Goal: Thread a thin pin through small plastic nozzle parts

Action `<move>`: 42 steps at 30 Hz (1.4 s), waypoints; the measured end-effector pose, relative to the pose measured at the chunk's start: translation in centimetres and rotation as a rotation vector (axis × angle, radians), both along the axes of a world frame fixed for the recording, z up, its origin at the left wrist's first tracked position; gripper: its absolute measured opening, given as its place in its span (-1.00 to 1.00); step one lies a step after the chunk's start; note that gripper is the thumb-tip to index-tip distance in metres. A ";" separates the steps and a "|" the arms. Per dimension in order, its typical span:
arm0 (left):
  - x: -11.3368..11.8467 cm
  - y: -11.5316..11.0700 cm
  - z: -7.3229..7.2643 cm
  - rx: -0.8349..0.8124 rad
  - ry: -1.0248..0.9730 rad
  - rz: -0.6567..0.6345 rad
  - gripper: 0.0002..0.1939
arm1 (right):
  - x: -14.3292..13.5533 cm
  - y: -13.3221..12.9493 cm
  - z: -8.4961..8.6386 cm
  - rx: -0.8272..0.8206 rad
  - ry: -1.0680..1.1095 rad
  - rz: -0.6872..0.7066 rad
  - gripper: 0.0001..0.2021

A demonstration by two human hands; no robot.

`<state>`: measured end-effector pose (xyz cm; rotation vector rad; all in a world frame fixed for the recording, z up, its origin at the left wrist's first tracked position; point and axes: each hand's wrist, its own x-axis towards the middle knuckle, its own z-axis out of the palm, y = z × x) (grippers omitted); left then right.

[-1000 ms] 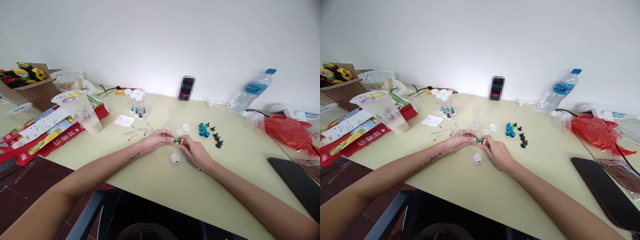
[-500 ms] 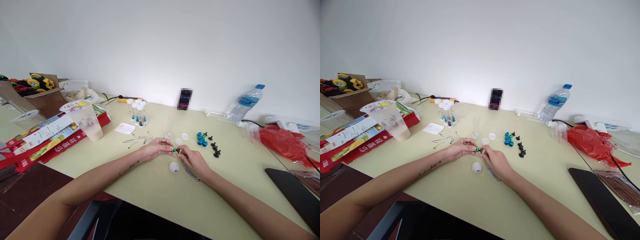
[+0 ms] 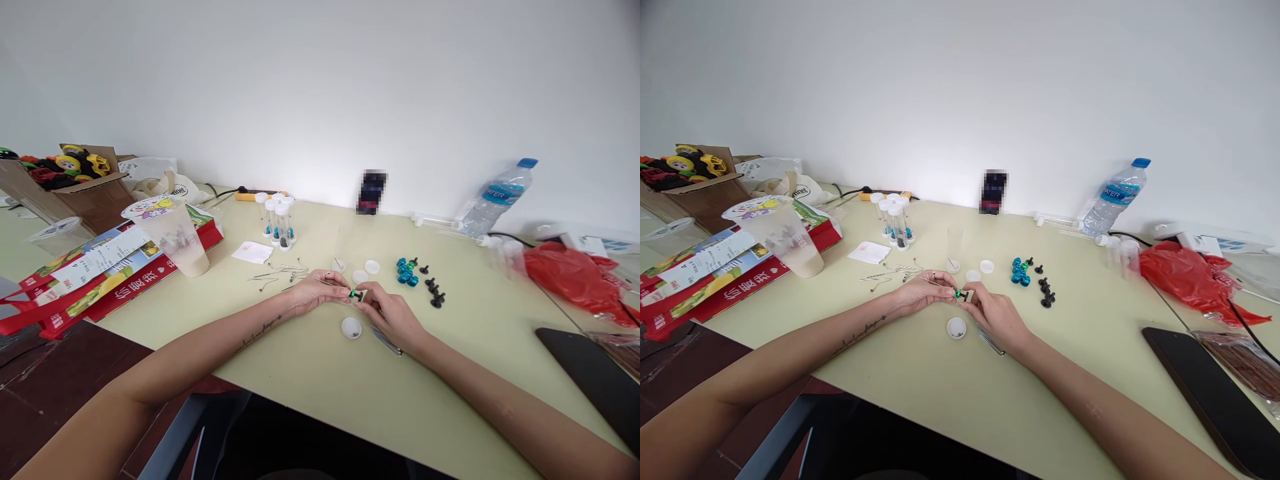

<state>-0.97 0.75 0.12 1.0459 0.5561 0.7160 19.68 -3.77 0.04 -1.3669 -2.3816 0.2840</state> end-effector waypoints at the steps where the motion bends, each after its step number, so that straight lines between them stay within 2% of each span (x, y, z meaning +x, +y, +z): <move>1: 0.0 0.0 -0.1 -0.002 0.005 0.003 -0.66 | 0.0 0.0 0.0 0.004 0.003 0.004 -0.64; 13: 0.0 0.2 -0.2 -0.021 0.011 0.010 -0.65 | -0.2 0.0 -0.1 0.056 -0.026 0.003 -0.64; 21: -0.1 0.5 -0.8 -0.019 0.006 0.024 -0.66 | -0.3 -0.1 0.1 0.028 -0.013 -0.002 -0.64; 42: -0.2 0.5 -0.2 -0.006 0.055 -0.071 -0.70 | 0.2 0.2 -0.4 0.093 -0.029 0.047 -0.68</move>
